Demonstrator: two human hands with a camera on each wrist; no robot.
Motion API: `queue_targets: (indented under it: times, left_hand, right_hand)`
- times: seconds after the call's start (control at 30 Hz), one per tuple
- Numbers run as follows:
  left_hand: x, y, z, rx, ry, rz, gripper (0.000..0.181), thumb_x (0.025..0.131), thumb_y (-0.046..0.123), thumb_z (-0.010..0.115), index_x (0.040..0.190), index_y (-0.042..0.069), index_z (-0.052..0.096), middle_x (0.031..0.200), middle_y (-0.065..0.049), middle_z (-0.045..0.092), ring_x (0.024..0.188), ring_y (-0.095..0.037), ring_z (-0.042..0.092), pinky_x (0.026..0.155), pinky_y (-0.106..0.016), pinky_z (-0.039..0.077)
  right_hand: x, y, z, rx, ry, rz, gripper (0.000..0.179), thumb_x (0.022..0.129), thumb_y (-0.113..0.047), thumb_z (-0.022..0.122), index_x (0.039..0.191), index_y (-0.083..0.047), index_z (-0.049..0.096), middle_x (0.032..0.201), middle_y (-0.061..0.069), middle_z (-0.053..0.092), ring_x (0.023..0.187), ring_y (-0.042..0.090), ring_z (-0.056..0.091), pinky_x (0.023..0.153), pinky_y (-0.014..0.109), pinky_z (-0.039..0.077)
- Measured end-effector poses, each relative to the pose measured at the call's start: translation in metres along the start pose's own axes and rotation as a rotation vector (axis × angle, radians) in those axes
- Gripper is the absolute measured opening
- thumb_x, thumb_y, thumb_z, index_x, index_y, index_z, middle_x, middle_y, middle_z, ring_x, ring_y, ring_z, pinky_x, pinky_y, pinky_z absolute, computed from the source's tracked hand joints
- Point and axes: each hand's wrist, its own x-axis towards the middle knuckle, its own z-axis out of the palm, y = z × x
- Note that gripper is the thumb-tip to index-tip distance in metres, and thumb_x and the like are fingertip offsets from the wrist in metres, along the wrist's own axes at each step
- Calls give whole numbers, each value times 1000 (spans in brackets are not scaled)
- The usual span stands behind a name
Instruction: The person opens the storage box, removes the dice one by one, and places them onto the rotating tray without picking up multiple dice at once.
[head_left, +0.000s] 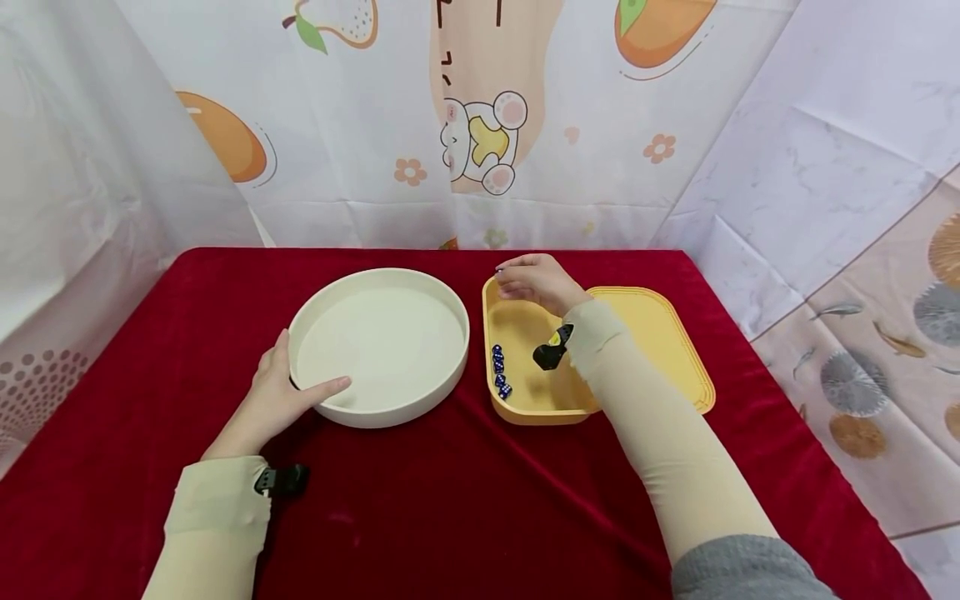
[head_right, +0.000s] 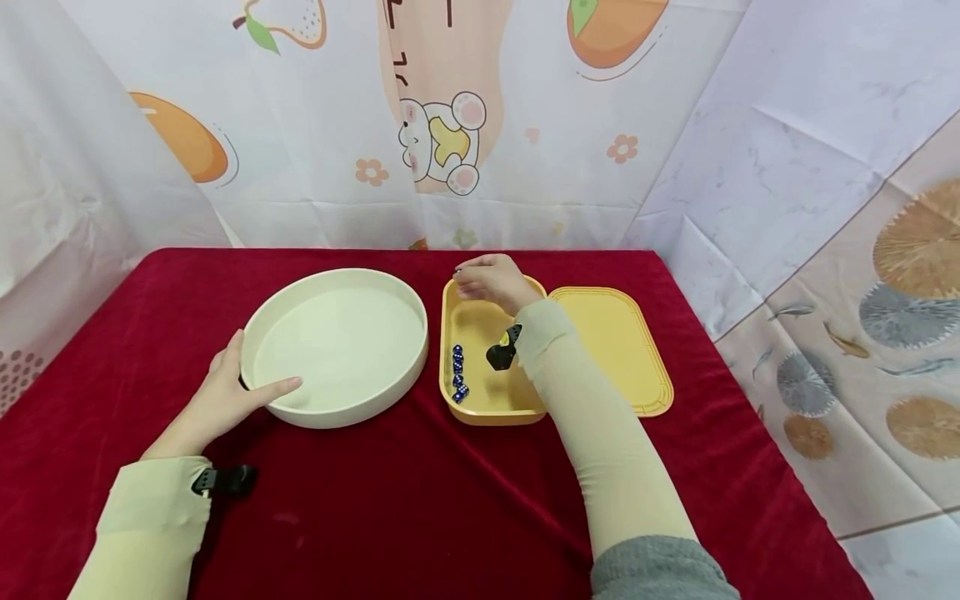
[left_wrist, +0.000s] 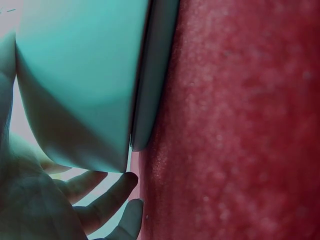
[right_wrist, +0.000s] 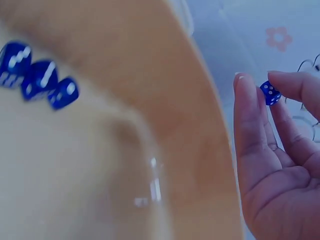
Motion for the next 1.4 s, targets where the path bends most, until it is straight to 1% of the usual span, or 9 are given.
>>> queue_targets:
  times: [0.2, 0.33, 0.53, 0.67, 1.03, 1.13, 1.17, 1.27, 1.4]
  left_hand:
    - [-1, 1, 0, -8, 9, 9, 130, 81, 62, 72, 156, 8, -18, 162, -31, -4, 147, -52, 6, 111, -72, 23]
    - [-1, 1, 0, -9, 7, 4, 130, 81, 62, 72, 156, 9, -19, 162, -31, -5, 147, -52, 5, 111, -72, 23]
    - [0, 1, 0, -14, 20, 17, 130, 80, 61, 74, 156, 8, -18, 162, -30, -4, 148, -51, 5, 110, -73, 23]
    - [-1, 1, 0, -13, 20, 22, 130, 80, 61, 74, 156, 8, -18, 162, -31, -3, 148, -52, 5, 110, -73, 23]
    - [-1, 2, 0, -15, 19, 16, 131, 80, 60, 74, 156, 7, -17, 162, -31, -3, 147, -51, 6, 111, -72, 23]
    - [-2, 4, 0, -17, 15, 10, 130, 80, 61, 74, 156, 8, -17, 162, -31, -3, 147, -52, 7, 111, -72, 23]
    - [-2, 5, 0, -16, 13, 8, 130, 80, 61, 73, 156, 8, -17, 162, -31, -3, 147, -52, 7, 111, -71, 24]
    - [-3, 5, 0, -16, 6, 2, 129, 81, 61, 73, 156, 8, -18, 162, -30, -4, 147, -52, 6, 111, -71, 23]
    - [-4, 5, 0, -16, 8, 1, 129, 81, 61, 72, 156, 7, -18, 162, -30, -5, 147, -52, 6, 111, -71, 23]
  right_hand:
    - [-4, -13, 11, 12, -44, -21, 19, 93, -4, 65, 110, 5, 64, 87, 6, 71, 74, 16, 70, 79, 29, 60]
    - [-6, -20, 22, 9, -67, -20, 24, 94, -3, 64, 115, 9, 61, 85, 6, 70, 73, 17, 70, 83, 34, 60]
    - [-10, -26, 42, -13, -103, -8, 33, 95, -3, 62, 123, 13, 57, 86, 8, 70, 72, 17, 71, 72, 28, 61]
    - [-13, -27, 56, -24, -133, -3, 31, 94, -4, 63, 121, 11, 59, 90, 10, 71, 72, 18, 71, 72, 29, 61]
    - [-18, -21, 87, -32, -229, 6, 23, 93, 0, 63, 115, 9, 63, 94, 16, 70, 73, 19, 71, 77, 34, 61]
    - [-20, -17, 94, -33, -254, 15, 27, 94, 2, 62, 118, 12, 61, 95, 15, 70, 73, 19, 71, 76, 33, 62]
    - [-20, -16, 95, -28, -260, 23, 28, 94, 3, 62, 119, 13, 60, 90, 10, 70, 72, 19, 70, 73, 31, 62]
    - [-19, -12, 101, -23, -275, 50, 32, 94, 3, 61, 124, 15, 57, 86, 7, 69, 70, 18, 70, 70, 28, 61]
    - [-15, -6, 106, -45, -279, 83, 31, 94, 3, 62, 123, 14, 59, 87, 8, 70, 69, 17, 70, 75, 32, 61]
